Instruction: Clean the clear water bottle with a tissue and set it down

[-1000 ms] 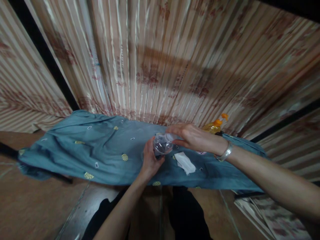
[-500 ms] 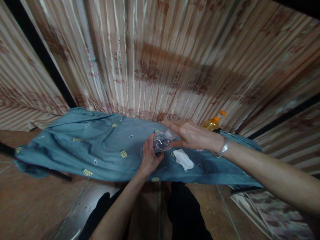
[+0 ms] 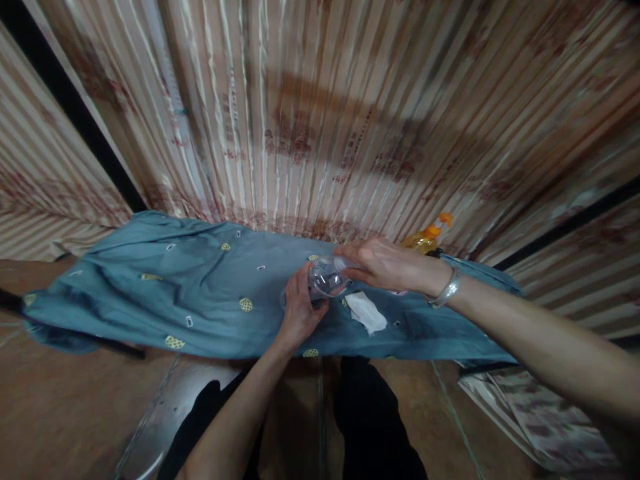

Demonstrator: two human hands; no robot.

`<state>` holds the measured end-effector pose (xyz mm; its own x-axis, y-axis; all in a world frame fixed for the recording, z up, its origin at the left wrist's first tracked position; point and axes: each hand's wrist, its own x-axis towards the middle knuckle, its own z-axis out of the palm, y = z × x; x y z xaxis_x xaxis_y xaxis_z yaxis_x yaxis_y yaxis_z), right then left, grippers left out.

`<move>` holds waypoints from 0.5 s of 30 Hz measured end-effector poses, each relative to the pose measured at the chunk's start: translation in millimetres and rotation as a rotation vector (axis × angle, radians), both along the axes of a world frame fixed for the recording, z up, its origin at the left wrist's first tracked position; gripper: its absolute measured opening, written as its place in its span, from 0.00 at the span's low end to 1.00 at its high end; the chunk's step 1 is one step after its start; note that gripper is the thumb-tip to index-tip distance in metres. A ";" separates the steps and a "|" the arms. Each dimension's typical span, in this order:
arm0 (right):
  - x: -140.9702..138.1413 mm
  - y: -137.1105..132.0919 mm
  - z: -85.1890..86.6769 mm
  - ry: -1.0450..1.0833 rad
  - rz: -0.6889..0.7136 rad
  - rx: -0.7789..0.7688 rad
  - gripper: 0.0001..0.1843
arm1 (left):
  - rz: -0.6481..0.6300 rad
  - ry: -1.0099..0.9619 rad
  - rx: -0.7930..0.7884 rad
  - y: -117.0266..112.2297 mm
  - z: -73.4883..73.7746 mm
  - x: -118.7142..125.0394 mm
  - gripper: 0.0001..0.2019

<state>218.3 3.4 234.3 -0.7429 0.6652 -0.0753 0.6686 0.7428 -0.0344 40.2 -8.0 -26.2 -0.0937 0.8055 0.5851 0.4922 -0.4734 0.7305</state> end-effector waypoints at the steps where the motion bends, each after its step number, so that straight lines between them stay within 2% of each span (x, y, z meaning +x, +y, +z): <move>1: 0.4 -0.3 0.6 -0.017 -0.015 -0.001 0.08 | -0.004 0.001 0.005 0.2 0.4 0.0 0.52; 4: 1.1 -0.9 1.1 -0.036 -0.036 0.013 0.07 | -0.013 0.007 0.010 1.3 1.0 0.2 0.51; 9: 0.5 0.4 -4.1 -0.072 -0.061 0.063 0.10 | -0.015 0.019 -0.017 4.8 -0.2 1.1 0.52; 15: -3.3 7.2 -8.6 -0.007 -0.198 0.066 0.15 | 0.011 -0.020 -0.023 12.7 -0.8 -0.6 0.56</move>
